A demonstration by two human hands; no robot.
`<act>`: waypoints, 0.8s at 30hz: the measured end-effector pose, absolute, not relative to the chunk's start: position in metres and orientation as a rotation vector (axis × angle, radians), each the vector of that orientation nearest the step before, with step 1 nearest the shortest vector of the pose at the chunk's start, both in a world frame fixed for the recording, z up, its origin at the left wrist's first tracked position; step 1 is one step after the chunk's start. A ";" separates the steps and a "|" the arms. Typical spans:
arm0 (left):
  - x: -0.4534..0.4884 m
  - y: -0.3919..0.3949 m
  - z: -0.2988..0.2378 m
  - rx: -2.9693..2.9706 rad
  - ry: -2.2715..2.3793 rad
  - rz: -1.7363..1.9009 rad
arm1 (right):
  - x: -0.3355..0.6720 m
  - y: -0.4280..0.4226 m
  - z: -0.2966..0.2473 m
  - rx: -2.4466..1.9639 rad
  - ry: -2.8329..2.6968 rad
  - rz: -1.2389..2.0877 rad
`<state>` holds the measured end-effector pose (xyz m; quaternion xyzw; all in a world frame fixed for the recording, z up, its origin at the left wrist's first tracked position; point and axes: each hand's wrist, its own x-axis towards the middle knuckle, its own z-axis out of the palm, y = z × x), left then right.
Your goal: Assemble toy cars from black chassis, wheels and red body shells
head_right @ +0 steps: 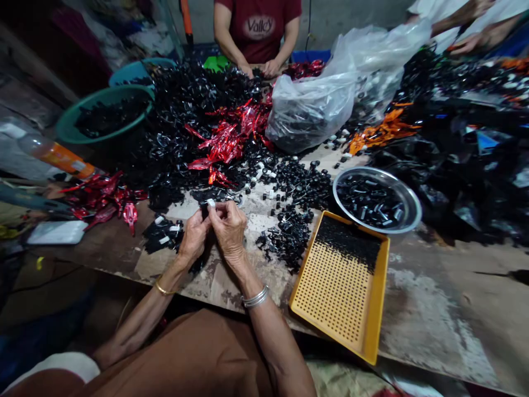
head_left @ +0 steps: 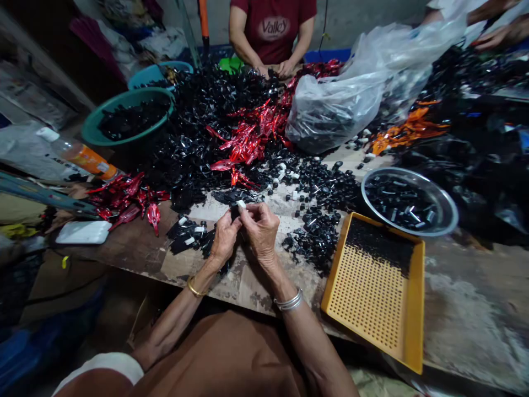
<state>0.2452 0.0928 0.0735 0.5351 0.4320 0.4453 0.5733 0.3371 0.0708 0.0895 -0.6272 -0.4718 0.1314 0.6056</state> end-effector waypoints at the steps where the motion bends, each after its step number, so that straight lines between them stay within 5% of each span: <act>1: 0.246 0.092 0.073 1.272 1.034 1.047 | 0.337 0.071 0.090 -1.457 -1.078 0.302; 24: 0.216 0.091 0.098 1.371 0.947 0.743 | 0.355 0.074 0.098 -1.351 -1.380 0.561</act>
